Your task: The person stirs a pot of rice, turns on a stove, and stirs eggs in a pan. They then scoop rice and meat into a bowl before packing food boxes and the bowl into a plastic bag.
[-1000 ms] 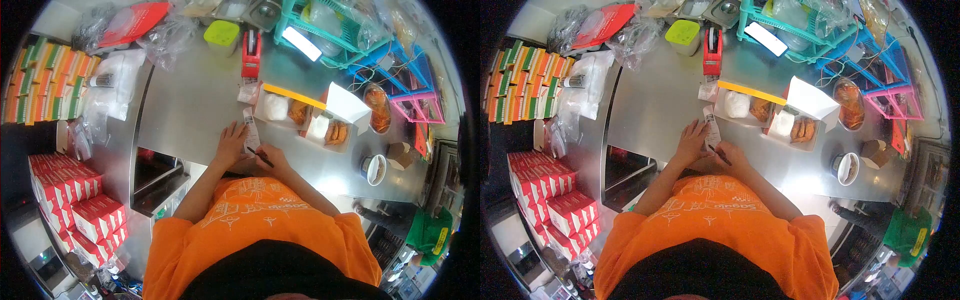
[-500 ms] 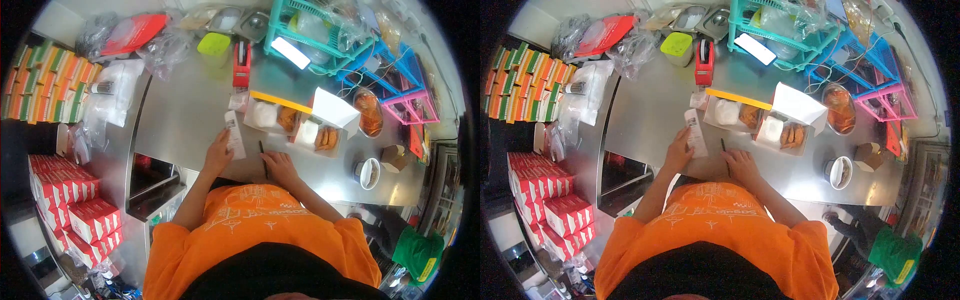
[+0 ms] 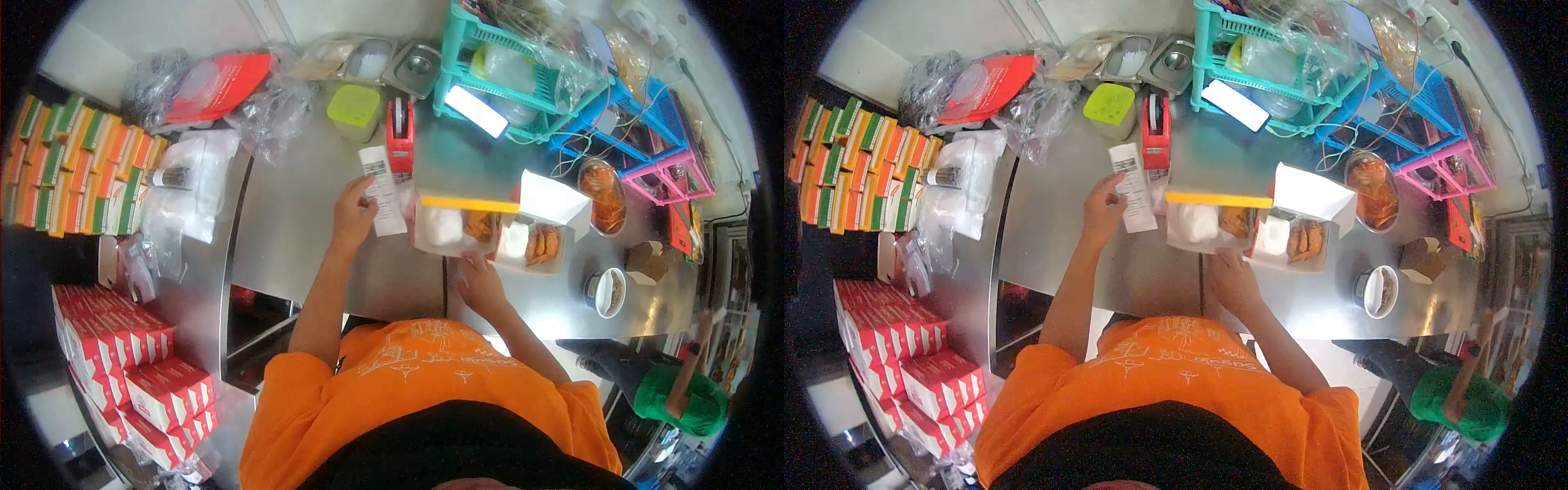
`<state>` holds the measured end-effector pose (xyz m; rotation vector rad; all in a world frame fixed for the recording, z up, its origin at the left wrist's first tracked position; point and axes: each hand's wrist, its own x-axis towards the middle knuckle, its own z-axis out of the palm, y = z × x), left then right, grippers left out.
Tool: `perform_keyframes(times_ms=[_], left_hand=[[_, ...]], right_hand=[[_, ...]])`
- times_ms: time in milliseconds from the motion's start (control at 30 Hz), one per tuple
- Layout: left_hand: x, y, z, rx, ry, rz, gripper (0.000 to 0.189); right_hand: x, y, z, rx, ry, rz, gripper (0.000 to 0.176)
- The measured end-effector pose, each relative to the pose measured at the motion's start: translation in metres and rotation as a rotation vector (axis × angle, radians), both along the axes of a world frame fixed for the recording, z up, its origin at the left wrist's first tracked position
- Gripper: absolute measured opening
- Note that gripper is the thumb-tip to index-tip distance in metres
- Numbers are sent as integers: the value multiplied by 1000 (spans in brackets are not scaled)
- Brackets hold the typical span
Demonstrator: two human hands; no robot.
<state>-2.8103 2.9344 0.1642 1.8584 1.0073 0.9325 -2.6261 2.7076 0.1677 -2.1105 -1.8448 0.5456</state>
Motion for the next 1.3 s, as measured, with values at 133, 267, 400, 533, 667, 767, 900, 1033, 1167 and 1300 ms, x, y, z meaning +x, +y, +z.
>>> perform_keyframes(times_ms=[133, 267, 400, 533, 667, 767, 900, 1033, 1167, 1300], left_hand=[[15, 24, -30, -88, 126, -214, 43], [17, 29, -52, 5, 230, -356, 42], [15, 28, -61, 20, 313, -399, 44], [11, 22, -58, 230, 518, -446, 47], [10, 22, -59, 337, 601, -407, 49], [10, 24, -55, 283, 623, -420, 51], [4, 28, -57, 366, 568, -418, 50], [-6, 35, -53, 319, 588, -386, 52], [-9, 48, -48, 326, 629, -360, 55], [-7, 55, -44, 392, 629, -417, 58]], right_hand=[[-11, 1, 28, 43, 25, -104, 26], [-19, 43, 104, 1, 303, -183, 18], [-21, 124, 124, 313, 177, -111, 17], [-18, 222, 61, 60, 41, -240, 66], [-17, 274, 4, -464, 54, -466, 101], [-15, 283, -11, -443, -39, -493, 98], [-5, 287, 0, -373, -108, -466, 78], [-3, 288, 35, -400, -165, -533, 63], [-6, 280, 33, -384, -145, -577, 62], [-4, 271, 34, -387, -166, -497, 64]])
